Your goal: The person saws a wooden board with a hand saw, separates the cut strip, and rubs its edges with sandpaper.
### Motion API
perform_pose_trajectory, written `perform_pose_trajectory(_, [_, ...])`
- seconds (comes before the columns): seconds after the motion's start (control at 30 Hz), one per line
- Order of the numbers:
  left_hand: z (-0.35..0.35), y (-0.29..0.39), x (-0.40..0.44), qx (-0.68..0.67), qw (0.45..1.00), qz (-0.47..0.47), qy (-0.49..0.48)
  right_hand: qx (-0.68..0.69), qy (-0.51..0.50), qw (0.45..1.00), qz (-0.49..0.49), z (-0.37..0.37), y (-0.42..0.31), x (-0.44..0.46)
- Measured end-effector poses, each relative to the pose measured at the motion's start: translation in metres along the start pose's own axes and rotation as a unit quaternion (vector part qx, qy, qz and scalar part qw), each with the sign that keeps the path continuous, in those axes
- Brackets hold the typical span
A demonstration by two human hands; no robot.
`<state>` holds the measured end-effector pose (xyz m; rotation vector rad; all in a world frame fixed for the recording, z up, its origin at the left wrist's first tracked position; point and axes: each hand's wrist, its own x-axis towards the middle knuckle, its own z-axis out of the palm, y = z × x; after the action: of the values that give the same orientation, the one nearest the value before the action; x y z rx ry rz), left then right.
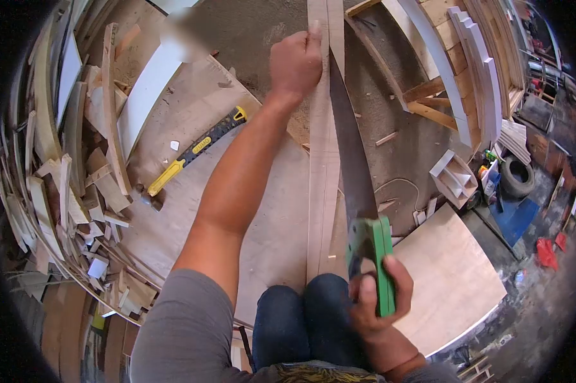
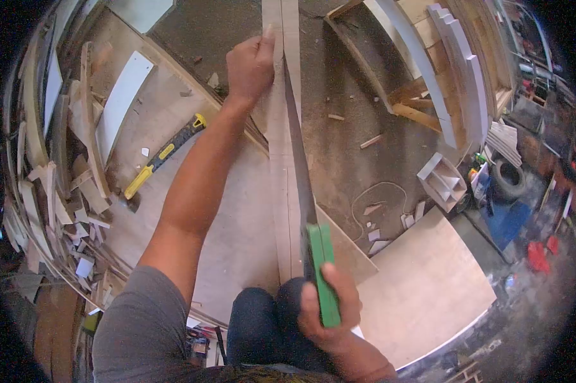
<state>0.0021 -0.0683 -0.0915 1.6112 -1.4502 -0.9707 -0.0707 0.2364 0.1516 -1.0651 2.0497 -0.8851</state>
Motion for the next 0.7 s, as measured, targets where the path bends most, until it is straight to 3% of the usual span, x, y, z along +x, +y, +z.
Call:
perform_pose_trajectory(0.17, [-0.008,0.012,-0.002,0.051,0.998,-0.012,-0.042,0.050,0.045,0.988,0.136,0.009,-0.024,0.033])
perform_pose_trajectory(0.3, [-0.006,0.016,-0.003,0.078,0.996,-0.002,-0.044,0.007,-0.003,1.000,-0.015,-0.006,-0.001,-0.001])
perform_pose_trajectory(0.4, [-0.006,0.013,-0.001,0.116,0.991,-0.016,-0.063,0.042,0.011,0.997,0.058,0.001,-0.011,-0.009])
perform_pose_trajectory(0.5, [-0.007,0.008,-0.001,0.120,0.989,-0.033,-0.083,-0.088,-0.102,0.991,-0.014,0.008,-0.030,0.004])
perform_pose_trajectory(0.63, [-0.012,0.014,-0.004,0.072,0.992,-0.054,-0.094,-0.022,0.001,0.999,0.027,-0.005,-0.005,-0.008])
perform_pose_trajectory(0.7, [-0.016,0.017,-0.005,0.083,0.989,-0.058,-0.109,0.023,-0.011,0.998,0.057,-0.007,-0.004,0.006])
